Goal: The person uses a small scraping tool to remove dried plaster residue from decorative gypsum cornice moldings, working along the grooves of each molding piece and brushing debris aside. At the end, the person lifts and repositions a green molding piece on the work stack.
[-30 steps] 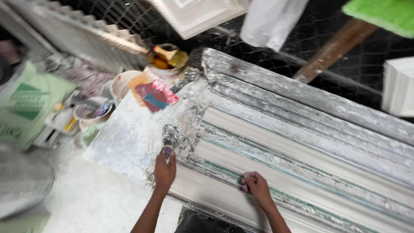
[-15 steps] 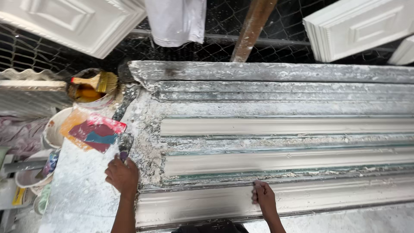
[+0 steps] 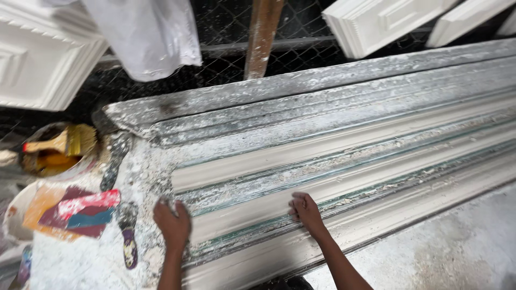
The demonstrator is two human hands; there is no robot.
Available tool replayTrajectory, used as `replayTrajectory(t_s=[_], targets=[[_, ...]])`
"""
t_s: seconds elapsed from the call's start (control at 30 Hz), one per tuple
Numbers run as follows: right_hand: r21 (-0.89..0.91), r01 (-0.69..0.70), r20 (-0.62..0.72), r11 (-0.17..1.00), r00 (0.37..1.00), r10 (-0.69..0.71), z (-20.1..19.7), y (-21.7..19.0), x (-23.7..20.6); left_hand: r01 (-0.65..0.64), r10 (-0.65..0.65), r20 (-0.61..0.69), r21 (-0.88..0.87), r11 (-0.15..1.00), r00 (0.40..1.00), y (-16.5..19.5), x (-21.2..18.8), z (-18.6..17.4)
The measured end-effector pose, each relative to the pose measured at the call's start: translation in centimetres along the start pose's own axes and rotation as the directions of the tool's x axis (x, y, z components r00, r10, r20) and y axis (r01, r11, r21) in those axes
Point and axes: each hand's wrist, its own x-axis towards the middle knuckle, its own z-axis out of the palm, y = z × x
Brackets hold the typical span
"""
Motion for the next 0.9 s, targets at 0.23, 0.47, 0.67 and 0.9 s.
replayTrajectory(t_s=[0.23, 0.47, 0.67, 0.9], targets=[[0.118, -0.08, -0.166, 0.99, 0.981, 0.099, -0.4, -5.6, 7.5, 0.182, -0.187, 0.014, -0.317, 0.931, 0.982, 1.4, 9.0, 0.3], [0.295, -0.081, -0.312, 0.952, 0.934, 0.176, -1.4, -7.6, 12.9, 0.238, -0.203, 0.159, -0.248, 0.939, 0.966, 2.0, 9.9, 0.3], [0.251, -0.151, -0.509, 0.956, 0.82, 0.263, -1.6, -7.9, 16.0, 0.28, -0.25, 0.133, -0.323, 0.904, 0.959, 0.7, 10.2, -0.9], [0.403, -0.227, -0.525, 0.887, 0.736, 0.427, -3.0, -7.5, 18.8, 0.456, -0.408, 0.205, -0.349, 0.819, 0.89, -0.3, 10.0, -1.6]])
